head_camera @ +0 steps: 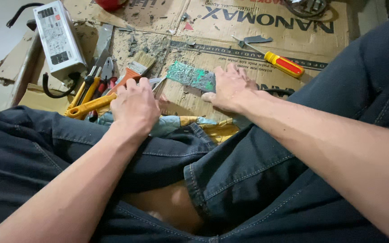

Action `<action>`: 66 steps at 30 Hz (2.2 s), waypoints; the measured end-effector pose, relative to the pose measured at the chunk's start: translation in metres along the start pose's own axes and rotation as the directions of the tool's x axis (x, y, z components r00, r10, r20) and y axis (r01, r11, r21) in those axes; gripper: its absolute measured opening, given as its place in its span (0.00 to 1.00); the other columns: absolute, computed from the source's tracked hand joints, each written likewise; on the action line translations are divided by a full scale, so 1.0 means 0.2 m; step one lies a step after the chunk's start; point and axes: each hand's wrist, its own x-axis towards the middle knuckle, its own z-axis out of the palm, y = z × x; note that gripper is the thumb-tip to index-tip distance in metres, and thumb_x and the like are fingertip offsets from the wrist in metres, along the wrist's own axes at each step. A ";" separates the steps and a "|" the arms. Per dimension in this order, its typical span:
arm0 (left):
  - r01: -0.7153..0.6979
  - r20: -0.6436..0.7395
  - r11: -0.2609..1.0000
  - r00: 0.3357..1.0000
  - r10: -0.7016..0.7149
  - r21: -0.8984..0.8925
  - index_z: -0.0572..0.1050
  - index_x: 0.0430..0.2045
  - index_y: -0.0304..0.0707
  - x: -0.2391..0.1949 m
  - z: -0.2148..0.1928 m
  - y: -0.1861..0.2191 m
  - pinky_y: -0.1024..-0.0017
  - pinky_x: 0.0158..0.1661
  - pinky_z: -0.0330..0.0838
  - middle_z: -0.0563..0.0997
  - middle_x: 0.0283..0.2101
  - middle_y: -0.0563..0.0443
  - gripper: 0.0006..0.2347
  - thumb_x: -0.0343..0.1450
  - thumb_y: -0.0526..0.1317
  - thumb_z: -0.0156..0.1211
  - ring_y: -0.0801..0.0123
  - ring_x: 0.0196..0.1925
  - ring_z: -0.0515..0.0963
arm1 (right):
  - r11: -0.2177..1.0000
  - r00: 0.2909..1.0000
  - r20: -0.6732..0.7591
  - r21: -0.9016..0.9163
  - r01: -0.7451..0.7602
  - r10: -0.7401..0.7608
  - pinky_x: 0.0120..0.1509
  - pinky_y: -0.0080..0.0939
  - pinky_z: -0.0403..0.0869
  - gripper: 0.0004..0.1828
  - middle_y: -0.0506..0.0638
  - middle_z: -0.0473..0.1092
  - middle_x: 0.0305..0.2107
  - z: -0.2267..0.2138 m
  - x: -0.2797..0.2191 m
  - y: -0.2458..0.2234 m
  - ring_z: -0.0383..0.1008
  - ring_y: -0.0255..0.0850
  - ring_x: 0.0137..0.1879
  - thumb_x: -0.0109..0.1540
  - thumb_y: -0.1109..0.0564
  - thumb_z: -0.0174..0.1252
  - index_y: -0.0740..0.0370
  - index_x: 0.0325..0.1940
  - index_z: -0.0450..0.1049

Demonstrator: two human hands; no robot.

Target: The person sits on the floor and uses a small metal tool to scrape and clean the surface of a green circuit board. The board is placed on a cloth on the floor, and the person repeatedly scrapes different areas of the board.

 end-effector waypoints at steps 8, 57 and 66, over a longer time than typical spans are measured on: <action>-0.003 0.086 0.993 0.996 0.013 -0.120 0.77 0.41 0.36 -0.10 -0.14 0.09 0.40 0.46 0.74 0.81 0.44 0.33 0.17 0.71 0.49 0.48 0.36 0.52 0.80 | 0.996 0.996 0.058 -0.050 0.068 -0.065 0.68 0.70 0.66 0.35 0.64 0.64 0.56 0.04 0.09 0.08 0.61 0.65 0.70 0.60 0.39 0.63 0.60 0.65 0.66; -0.123 0.080 0.880 0.981 0.179 -0.458 0.78 0.52 0.51 -0.41 -0.26 0.27 0.41 0.52 0.73 0.82 0.45 0.33 0.21 0.69 0.45 0.39 0.36 0.51 0.80 | 0.992 0.993 0.045 -0.064 0.113 -0.110 0.70 0.80 0.56 0.35 0.65 0.65 0.56 0.03 0.11 0.02 0.56 0.64 0.72 0.60 0.36 0.65 0.54 0.65 0.65; -0.235 0.011 0.944 0.970 0.244 -0.233 0.75 0.51 0.44 -0.44 -0.17 0.30 0.41 0.37 0.80 0.81 0.38 0.32 0.17 0.71 0.40 0.42 0.31 0.37 0.84 | 0.995 0.995 0.040 -0.034 0.091 -0.090 0.71 0.81 0.53 0.33 0.63 0.65 0.56 0.07 0.15 0.03 0.56 0.60 0.72 0.59 0.41 0.68 0.52 0.64 0.66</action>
